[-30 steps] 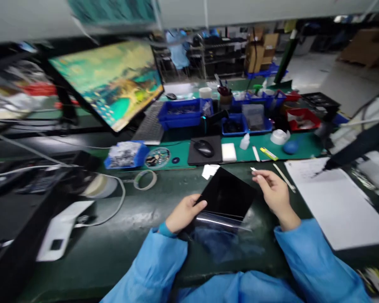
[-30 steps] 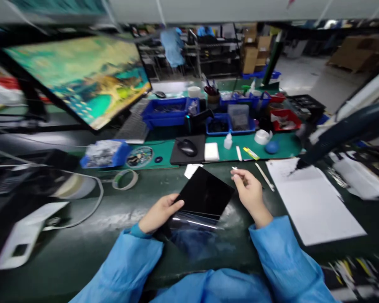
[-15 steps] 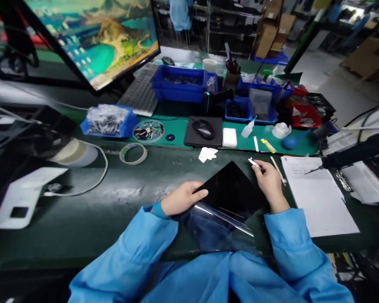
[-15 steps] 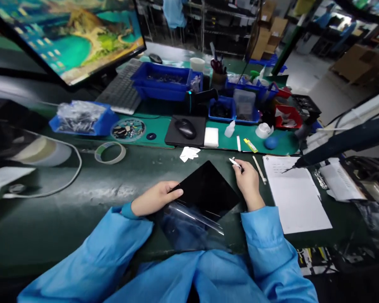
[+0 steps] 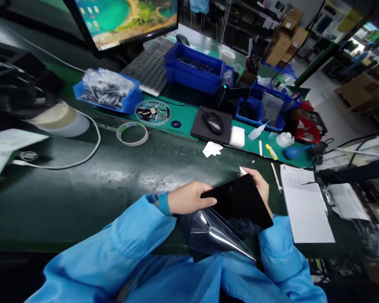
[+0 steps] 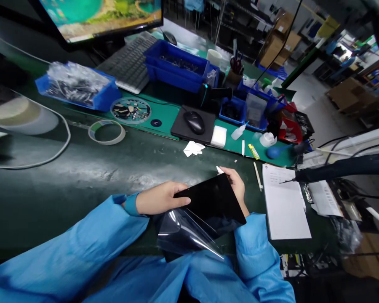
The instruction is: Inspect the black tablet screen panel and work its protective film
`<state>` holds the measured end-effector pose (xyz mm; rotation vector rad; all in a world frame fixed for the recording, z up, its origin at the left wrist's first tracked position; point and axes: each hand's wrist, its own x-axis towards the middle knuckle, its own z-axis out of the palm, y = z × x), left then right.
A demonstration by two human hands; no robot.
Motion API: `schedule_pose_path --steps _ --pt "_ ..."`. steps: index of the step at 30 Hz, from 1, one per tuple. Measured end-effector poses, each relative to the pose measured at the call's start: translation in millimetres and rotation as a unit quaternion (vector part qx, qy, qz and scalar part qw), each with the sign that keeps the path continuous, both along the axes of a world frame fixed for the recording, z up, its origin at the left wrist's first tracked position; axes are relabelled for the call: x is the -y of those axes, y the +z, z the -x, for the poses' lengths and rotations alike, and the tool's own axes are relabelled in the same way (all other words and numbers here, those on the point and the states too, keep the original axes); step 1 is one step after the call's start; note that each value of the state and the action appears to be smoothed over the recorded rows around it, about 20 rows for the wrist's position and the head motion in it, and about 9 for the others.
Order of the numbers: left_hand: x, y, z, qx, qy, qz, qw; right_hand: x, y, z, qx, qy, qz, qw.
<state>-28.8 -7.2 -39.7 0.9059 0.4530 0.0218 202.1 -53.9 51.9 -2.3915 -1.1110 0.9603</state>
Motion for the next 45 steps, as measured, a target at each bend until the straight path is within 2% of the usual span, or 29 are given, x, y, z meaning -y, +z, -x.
schedule_pose_path --steps 5,14,23,27,32,34,36,38,41,43,45 --pt "-2 1.9 -1 0.013 -0.006 -0.014 1.0 -2 4.2 7 -0.016 -0.017 0.0 1.0" --pt "-7 3.8 1 -0.064 -0.081 -0.019 0.995 0 4.2 9 -0.02 -0.055 0.006 0.998" --pt "-3 4.0 0 -0.021 -0.033 0.032 0.999 1 6.1 9 -0.008 -0.057 0.015 0.998" --pt "-4 1.3 3 -0.01 -0.024 0.052 0.998 -1 -7.5 -6 0.052 -0.017 -0.014 0.998" --pt "-16 -10.6 16 -0.016 -0.039 0.057 0.997 -1 -26.6 -25 0.121 0.085 -0.02 0.989" --pt "-20 -15.6 20 -0.02 -0.046 0.056 0.997 2 -28.9 -29 0.129 0.099 -0.018 0.986" --pt "-21 -19.3 21 -0.022 -0.063 0.061 0.996 1 -29.6 -34 0.139 0.085 -0.026 0.986" --pt "-19 -21.7 19 -0.021 -0.078 0.061 0.995 -10 -32.2 -45 0.151 0.058 -0.052 0.986" --pt "-16 -24.0 16 -0.019 -0.079 0.024 0.996 -48 -44.7 -67 0.169 0.031 -0.093 0.981" --pt "-15 -25.4 16 -0.025 -0.073 -0.012 0.997 -80 -56.5 -78 0.186 0.018 -0.076 0.979" --pt "-14 -27.7 17 -0.031 -0.074 -0.034 0.996 -111 -66.1 -84 0.203 0.001 -0.021 0.979"
